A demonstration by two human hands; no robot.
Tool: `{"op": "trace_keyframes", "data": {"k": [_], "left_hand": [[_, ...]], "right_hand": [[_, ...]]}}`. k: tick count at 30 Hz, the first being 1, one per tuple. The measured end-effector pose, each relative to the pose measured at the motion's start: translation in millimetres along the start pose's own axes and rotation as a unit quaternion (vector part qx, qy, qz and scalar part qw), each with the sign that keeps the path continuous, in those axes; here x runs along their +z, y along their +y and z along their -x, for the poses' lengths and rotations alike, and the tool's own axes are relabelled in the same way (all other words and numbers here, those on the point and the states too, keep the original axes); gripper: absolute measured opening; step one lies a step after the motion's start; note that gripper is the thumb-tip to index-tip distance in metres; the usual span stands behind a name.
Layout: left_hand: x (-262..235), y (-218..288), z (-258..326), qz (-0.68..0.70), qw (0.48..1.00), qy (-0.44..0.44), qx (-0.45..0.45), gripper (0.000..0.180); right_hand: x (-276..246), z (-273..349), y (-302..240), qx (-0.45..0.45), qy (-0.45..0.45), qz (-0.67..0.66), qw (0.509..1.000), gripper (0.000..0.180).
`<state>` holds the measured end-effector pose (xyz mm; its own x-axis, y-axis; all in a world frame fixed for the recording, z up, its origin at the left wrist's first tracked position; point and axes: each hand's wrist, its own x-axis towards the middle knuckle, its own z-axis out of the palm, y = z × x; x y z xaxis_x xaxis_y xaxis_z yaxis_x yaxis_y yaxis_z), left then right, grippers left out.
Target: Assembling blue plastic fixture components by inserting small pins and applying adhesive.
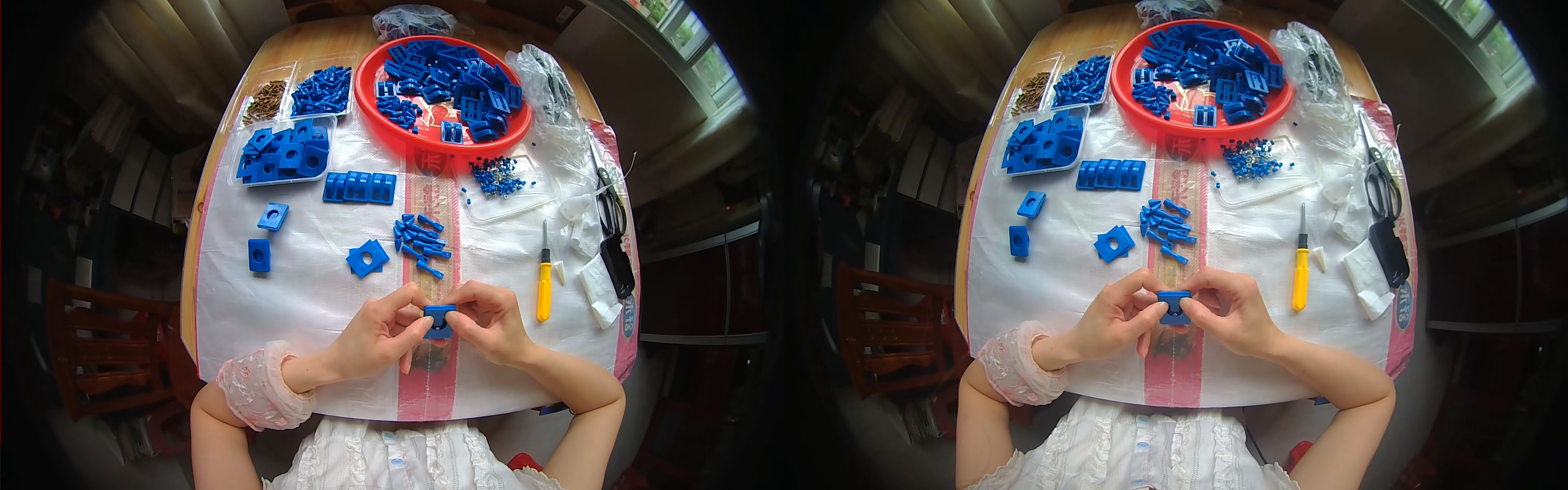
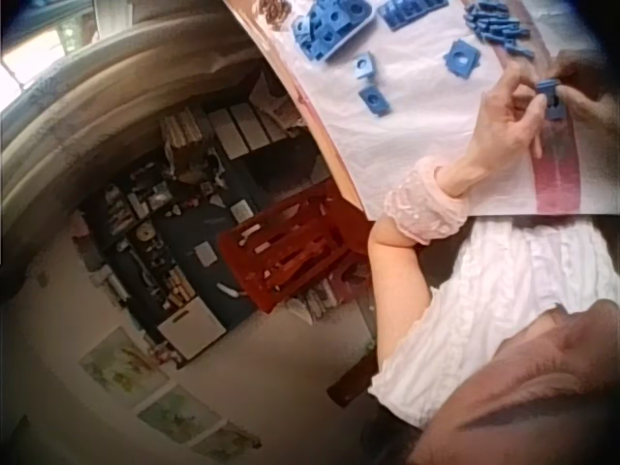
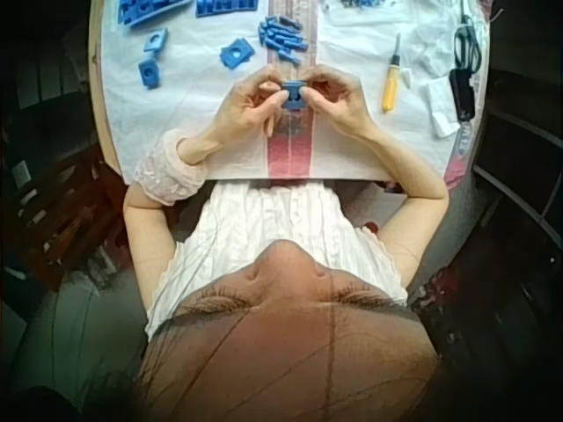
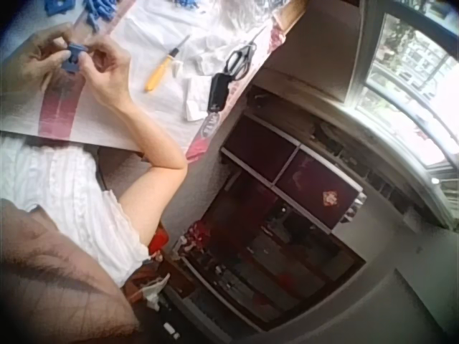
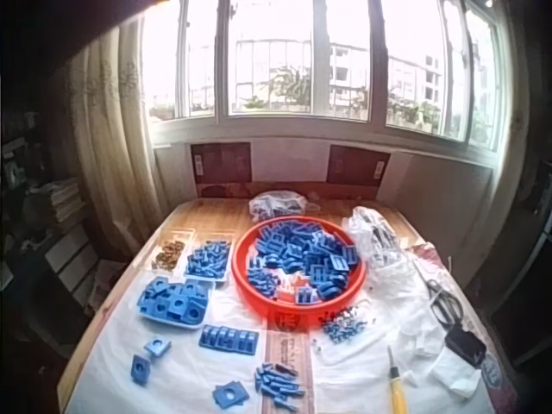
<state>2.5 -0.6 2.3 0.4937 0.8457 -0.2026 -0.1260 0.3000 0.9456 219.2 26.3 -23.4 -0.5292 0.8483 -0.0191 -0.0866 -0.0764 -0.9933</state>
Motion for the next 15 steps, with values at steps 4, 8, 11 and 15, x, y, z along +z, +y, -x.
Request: {"op": "trace_keyframes", "data": {"k": [4, 8, 11, 15], "left_hand": [[0.1, 1.4, 0.6, -0.003, 1.000, 0.001, -0.003, 0.009], [0.4, 2.3, 0.5, -0.004, 1.000, 0.001, -0.002, 0.009], [0.7, 2.8, 0.4, -0.002, 1.000, 0.003, 0.001, 0.010], [0.5, 3.0, 0.8, 0.001, 1.000, -0.002, -0.001, 0.010]], "right_hand": [[4.8, -1.2, -6.2, 0.004, 0.008, -0.021, 1.000, 0.013], [1.5, -0.3, -0.7, -0.007, 0.005, -0.001, 1.000, 0.014], [5.3, -1.1, -6.1, 0.002, 0.011, -0.022, 1.000, 0.013], [2.0, -0.3, -1.5, 0.003, 0.006, -0.006, 1.000, 0.012]]}}
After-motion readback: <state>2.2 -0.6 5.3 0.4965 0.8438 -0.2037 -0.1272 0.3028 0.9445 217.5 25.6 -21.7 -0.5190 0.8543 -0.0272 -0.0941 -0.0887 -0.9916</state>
